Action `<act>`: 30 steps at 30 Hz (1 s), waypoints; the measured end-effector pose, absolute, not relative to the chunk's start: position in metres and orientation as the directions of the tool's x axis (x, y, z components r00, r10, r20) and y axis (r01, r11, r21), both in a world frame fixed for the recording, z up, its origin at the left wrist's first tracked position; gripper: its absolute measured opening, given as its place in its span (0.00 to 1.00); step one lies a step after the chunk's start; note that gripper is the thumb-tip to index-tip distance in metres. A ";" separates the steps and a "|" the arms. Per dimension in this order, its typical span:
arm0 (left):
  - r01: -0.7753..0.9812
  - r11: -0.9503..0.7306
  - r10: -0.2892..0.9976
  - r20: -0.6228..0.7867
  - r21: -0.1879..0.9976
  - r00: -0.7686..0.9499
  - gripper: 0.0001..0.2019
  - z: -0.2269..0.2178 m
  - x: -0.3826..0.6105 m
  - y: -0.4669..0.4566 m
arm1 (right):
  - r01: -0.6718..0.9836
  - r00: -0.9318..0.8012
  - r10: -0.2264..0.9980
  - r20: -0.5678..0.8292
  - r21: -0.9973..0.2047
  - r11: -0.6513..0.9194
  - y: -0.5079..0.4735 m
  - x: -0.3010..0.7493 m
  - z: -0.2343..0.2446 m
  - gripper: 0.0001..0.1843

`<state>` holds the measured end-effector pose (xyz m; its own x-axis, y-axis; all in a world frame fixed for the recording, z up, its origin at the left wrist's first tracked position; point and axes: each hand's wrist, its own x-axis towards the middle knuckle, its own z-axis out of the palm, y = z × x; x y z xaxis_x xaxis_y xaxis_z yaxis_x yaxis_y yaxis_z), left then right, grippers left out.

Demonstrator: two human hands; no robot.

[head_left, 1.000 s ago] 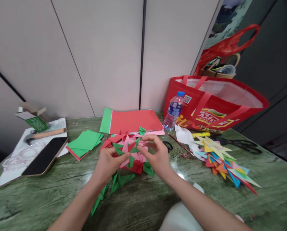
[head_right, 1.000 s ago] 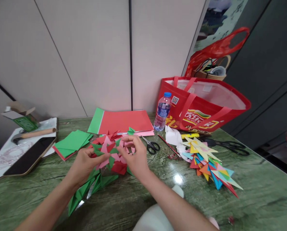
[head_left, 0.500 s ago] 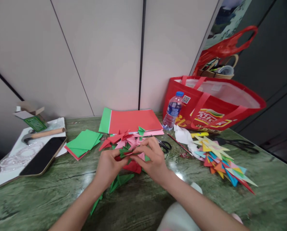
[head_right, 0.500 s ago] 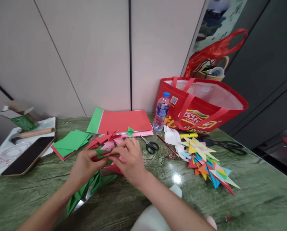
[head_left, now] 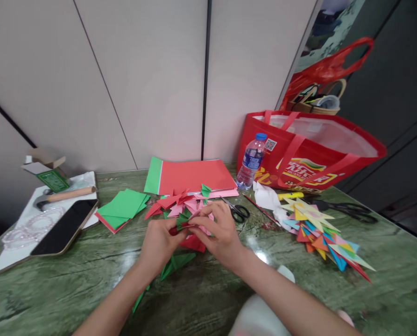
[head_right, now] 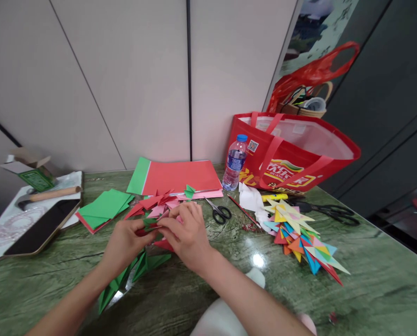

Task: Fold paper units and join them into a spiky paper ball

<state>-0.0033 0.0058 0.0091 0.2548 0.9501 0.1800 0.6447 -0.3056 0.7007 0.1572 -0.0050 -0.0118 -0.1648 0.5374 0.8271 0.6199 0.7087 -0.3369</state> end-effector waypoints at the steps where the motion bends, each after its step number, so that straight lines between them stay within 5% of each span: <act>1: 0.647 -0.309 0.949 0.178 0.697 0.262 0.12 0.009 -0.003 0.006 | 0.626 -0.166 0.538 0.826 -0.333 0.705 -0.005 0.157 -0.012 0.03; 14: 0.667 -0.290 0.957 0.184 0.686 0.226 0.08 0.008 -0.005 0.007 | 0.639 -0.230 0.513 0.827 -0.269 0.720 -0.009 0.153 -0.014 0.05; 23: 0.615 -0.250 0.965 0.138 0.748 0.224 0.13 0.008 -0.002 0.005 | 0.550 -0.072 0.597 0.799 -0.468 0.692 -0.009 0.151 -0.016 0.02; 30: 0.522 -0.197 0.969 0.084 0.830 0.232 0.11 0.016 0.001 0.003 | 0.580 -0.166 0.502 0.849 -0.327 0.746 -0.007 0.153 -0.014 0.05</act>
<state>0.0015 0.0025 0.0156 0.2320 0.9691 0.0844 0.5223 -0.1973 0.8296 0.1529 -0.0073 -0.0137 -0.1663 0.5022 0.8486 0.5805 0.7455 -0.3275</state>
